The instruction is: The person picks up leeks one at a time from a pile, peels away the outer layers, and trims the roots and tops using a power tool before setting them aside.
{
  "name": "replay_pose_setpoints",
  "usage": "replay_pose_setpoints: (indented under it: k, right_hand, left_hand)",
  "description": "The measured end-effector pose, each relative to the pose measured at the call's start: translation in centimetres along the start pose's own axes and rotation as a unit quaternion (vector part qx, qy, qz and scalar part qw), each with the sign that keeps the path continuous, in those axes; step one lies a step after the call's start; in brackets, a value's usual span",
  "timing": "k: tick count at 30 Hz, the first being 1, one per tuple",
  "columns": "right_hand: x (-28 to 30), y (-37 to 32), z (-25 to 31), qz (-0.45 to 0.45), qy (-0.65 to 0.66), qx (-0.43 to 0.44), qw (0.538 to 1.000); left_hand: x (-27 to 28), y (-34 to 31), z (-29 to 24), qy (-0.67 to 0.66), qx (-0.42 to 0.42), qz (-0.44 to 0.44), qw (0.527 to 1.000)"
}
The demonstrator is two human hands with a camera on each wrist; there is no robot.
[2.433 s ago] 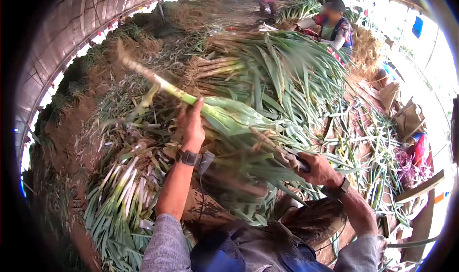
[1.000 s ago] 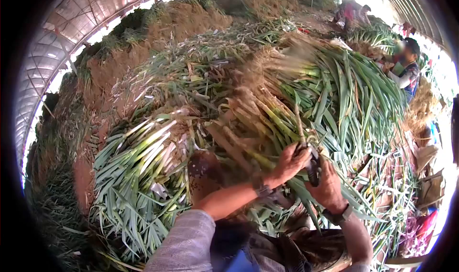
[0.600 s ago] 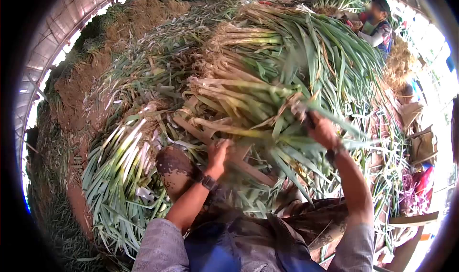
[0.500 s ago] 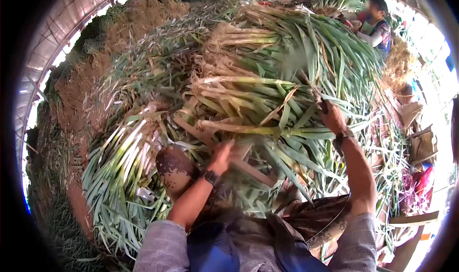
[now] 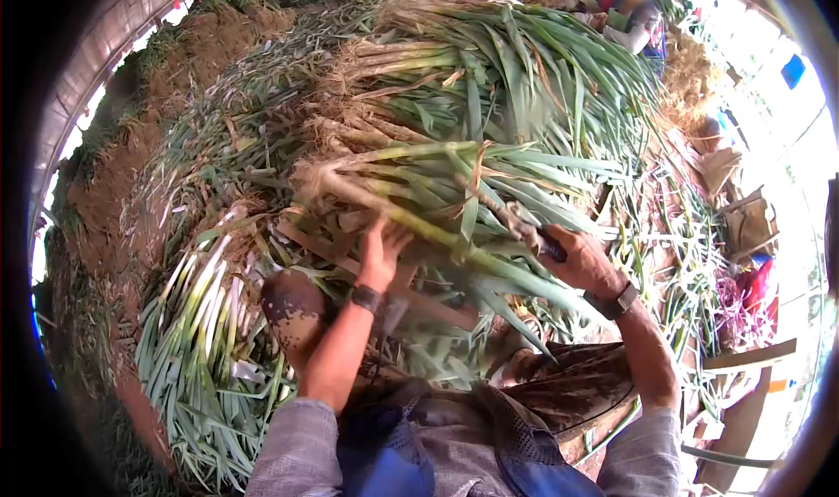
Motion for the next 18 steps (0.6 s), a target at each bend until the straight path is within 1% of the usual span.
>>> replay_pose_setpoints:
  k: [1, 2, 3, 5, 6, 7, 8, 9, 10, 11, 12, 13, 15, 16, 17, 18]
  right_hand:
    - [-0.2, -0.3, 0.7, 0.040, 0.032, 0.007, 0.999]
    - [-0.6, -0.6, 0.6, 0.072, 0.017, 0.019, 0.997]
    - [-0.3, -0.7, 1.9, 0.080, 0.052, 0.021, 0.995]
    - [-1.5, -1.3, 1.5, 0.091, 0.009, 0.043, 0.995]
    - [-1.8, -1.5, 1.6, 0.075, -0.025, 0.059, 0.995]
    - [-1.9, -1.6, 1.8, 0.076, -0.060, 0.031, 0.995]
    - [-2.2, -1.7, 1.5, 0.062, -0.078, 0.032, 0.995]
    - [-2.6, -1.8, 1.2, 0.047, -0.096, 0.032, 0.994]
    - [-2.7, -2.0, 1.5, 0.045, -0.102, 0.042, 0.993]
    - [-3.6, -2.4, 1.0, 0.075, -0.097, 0.044, 0.991]
    - [-4.7, -2.8, 0.6, 0.137, -0.122, 0.030, 0.983]
    - [-5.6, -3.1, 0.4, 0.198, -0.147, 0.016, 0.969]
    - [-5.8, -2.9, 0.6, 0.187, -0.146, 0.024, 0.971]
    - [-5.4, -2.5, 0.6, 0.159, -0.132, 0.010, 0.978]
    - [-5.0, -2.3, 0.6, 0.129, -0.119, -0.003, 0.984]
    - [-4.4, -2.2, 0.9, 0.110, -0.114, 0.015, 0.987]
  left_hand:
    - [-0.6, 1.1, -2.2, 0.008, -0.041, 0.041, 0.998]
    - [0.1, 2.3, -2.8, -0.006, -0.025, 0.042, 0.999]
    - [-0.3, 3.0, -3.6, -0.012, -0.017, 0.028, 0.999]
    - [-1.4, 3.7, -4.8, 0.032, -0.034, 0.054, 0.997]
    - [-1.1, 4.2, -4.9, 0.032, -0.038, 0.053, 0.997]
    - [-1.2, 4.7, -4.6, 0.076, -0.025, 0.073, 0.994]
    - [-1.2, 5.1, -4.2, 0.119, -0.012, 0.093, 0.988]
    - [-0.8, 5.4, -3.4, 0.117, -0.015, 0.094, 0.989]
    - [-0.2, 5.3, -2.1, 0.115, 0.029, 0.093, 0.989]
    - [0.5, 5.2, -0.7, 0.113, 0.073, 0.090, 0.987]
    - [0.0, 4.0, 0.3, 0.155, 0.099, 0.106, 0.977]
    - [-0.3, 3.2, 1.2, 0.121, 0.124, 0.106, 0.979]
    - [-0.7, 2.3, 1.4, 0.089, 0.132, 0.149, 0.976]
    - [-0.7, 2.1, 1.5, 0.089, 0.134, 0.149, 0.976]
    - [-0.9, 1.9, 1.3, 0.096, 0.098, 0.159, 0.978]
    - [-1.4, 1.8, 0.8, 0.102, 0.060, 0.169, 0.978]
Point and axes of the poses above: each hand's wrist, its own y-axis towards the middle knuckle, its own x-axis out of the back of the hand, z = x × y, the point moved 4 cm from there along y, towards the middle knuckle, and after that the axes turned 1 degree about x, right-handed, at the moved point
